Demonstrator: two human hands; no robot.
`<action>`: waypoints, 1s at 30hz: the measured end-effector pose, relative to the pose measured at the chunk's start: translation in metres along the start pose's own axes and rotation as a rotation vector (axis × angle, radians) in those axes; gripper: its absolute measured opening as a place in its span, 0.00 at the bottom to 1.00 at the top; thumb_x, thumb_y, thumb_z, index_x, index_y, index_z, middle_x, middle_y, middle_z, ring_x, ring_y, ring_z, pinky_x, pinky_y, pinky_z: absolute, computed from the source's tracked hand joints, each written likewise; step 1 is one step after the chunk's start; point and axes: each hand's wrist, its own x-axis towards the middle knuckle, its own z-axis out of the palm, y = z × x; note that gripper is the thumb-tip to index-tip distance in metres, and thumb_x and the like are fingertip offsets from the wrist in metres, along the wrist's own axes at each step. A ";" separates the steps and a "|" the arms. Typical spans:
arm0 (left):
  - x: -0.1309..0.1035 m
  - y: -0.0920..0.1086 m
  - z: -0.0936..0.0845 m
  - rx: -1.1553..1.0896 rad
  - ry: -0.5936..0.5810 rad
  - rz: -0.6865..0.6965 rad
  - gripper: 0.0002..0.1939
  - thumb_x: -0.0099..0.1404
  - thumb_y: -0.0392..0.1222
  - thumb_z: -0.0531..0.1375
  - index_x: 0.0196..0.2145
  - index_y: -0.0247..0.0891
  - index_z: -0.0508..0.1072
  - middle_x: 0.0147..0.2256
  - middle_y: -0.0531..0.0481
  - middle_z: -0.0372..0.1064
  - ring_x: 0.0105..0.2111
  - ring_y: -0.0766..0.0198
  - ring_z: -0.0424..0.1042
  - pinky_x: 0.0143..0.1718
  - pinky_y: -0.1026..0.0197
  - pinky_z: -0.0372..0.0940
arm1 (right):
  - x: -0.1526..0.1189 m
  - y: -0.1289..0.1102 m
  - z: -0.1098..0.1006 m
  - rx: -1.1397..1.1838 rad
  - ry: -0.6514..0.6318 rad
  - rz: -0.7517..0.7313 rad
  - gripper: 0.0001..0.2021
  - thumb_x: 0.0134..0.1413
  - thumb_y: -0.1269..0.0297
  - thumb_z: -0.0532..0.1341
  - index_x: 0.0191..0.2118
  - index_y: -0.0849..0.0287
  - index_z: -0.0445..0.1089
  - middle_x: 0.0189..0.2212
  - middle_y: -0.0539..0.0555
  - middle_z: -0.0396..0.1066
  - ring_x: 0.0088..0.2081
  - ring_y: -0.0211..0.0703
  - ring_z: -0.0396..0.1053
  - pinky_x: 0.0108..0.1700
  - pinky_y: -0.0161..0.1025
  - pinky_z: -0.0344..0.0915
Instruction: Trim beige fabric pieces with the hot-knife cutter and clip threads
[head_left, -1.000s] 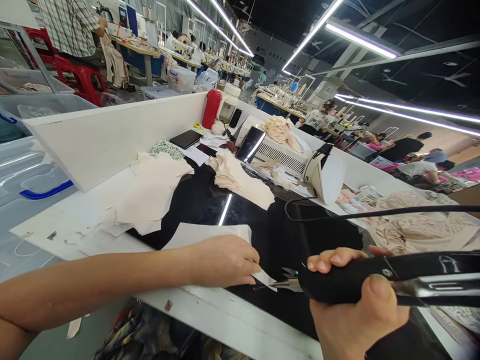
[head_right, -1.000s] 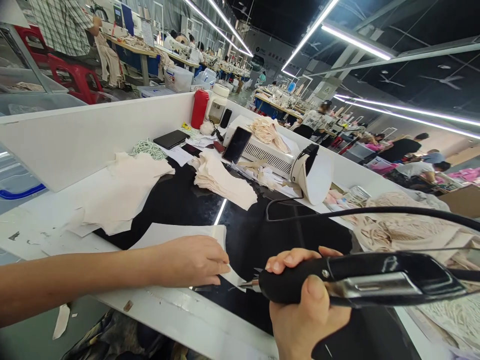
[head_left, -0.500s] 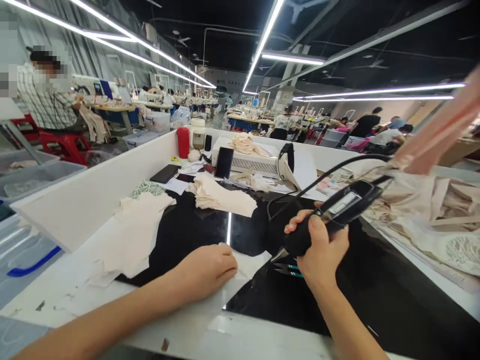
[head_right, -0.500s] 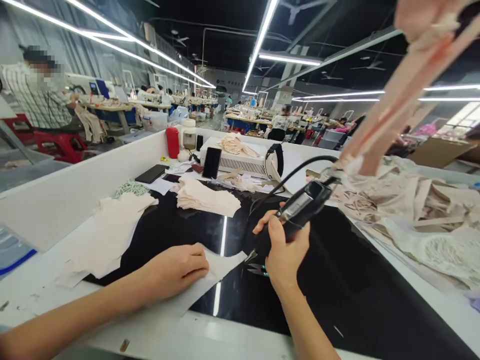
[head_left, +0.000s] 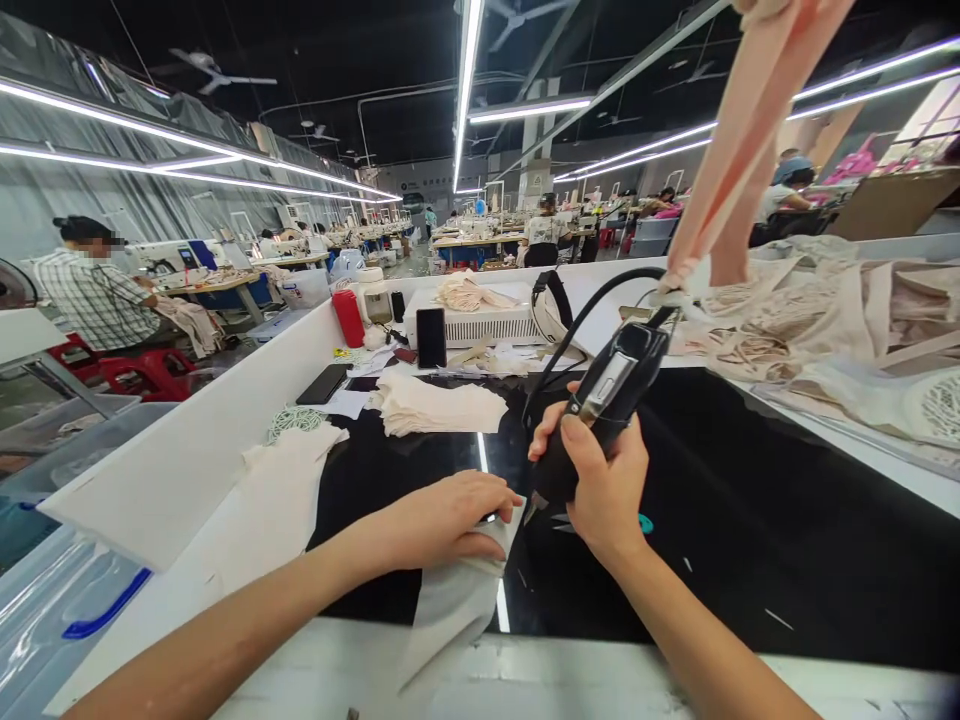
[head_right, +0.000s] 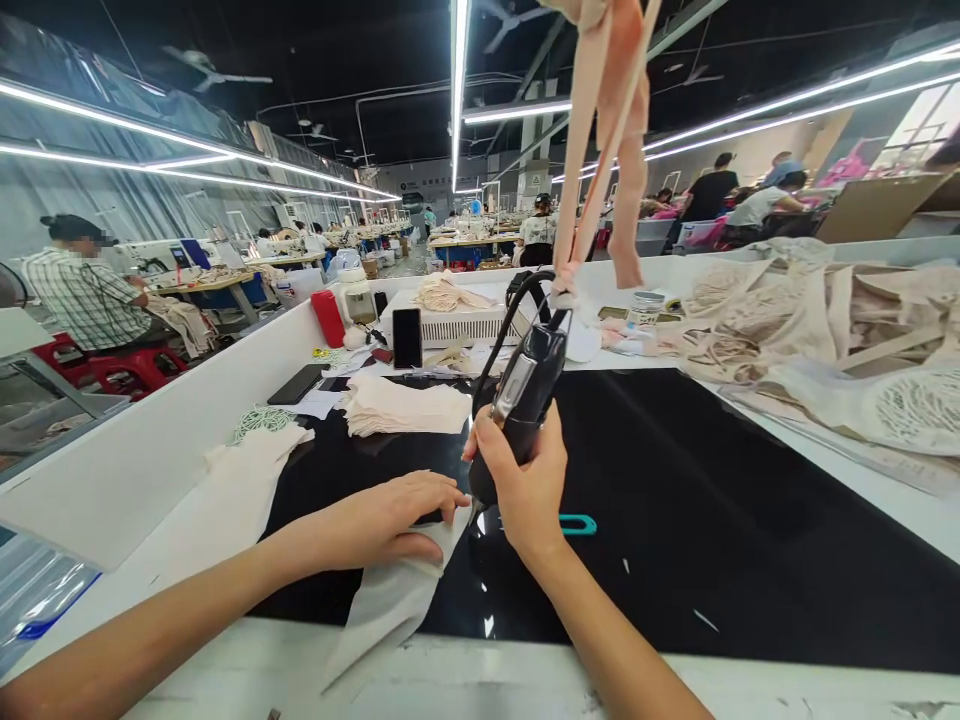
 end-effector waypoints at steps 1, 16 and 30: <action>0.003 -0.004 0.001 -0.008 -0.039 0.009 0.14 0.67 0.39 0.69 0.44 0.38 0.70 0.56 0.43 0.71 0.60 0.55 0.68 0.62 0.52 0.62 | 0.000 0.000 0.001 0.001 0.002 0.006 0.14 0.57 0.55 0.69 0.41 0.53 0.66 0.27 0.43 0.72 0.23 0.36 0.69 0.28 0.37 0.70; 0.005 -0.015 -0.003 -0.043 -0.273 -0.108 0.13 0.70 0.50 0.65 0.47 0.43 0.70 0.58 0.44 0.71 0.72 0.48 0.50 0.69 0.25 0.37 | -0.005 0.001 0.012 0.025 -0.032 0.030 0.14 0.56 0.55 0.69 0.40 0.53 0.64 0.26 0.43 0.71 0.22 0.35 0.68 0.26 0.35 0.71; 0.007 -0.012 -0.003 -0.026 -0.260 -0.108 0.15 0.69 0.51 0.67 0.47 0.42 0.71 0.55 0.45 0.71 0.65 0.49 0.63 0.68 0.25 0.40 | -0.013 0.000 0.013 0.033 -0.044 0.048 0.12 0.57 0.58 0.69 0.40 0.53 0.65 0.28 0.43 0.72 0.23 0.35 0.70 0.26 0.35 0.71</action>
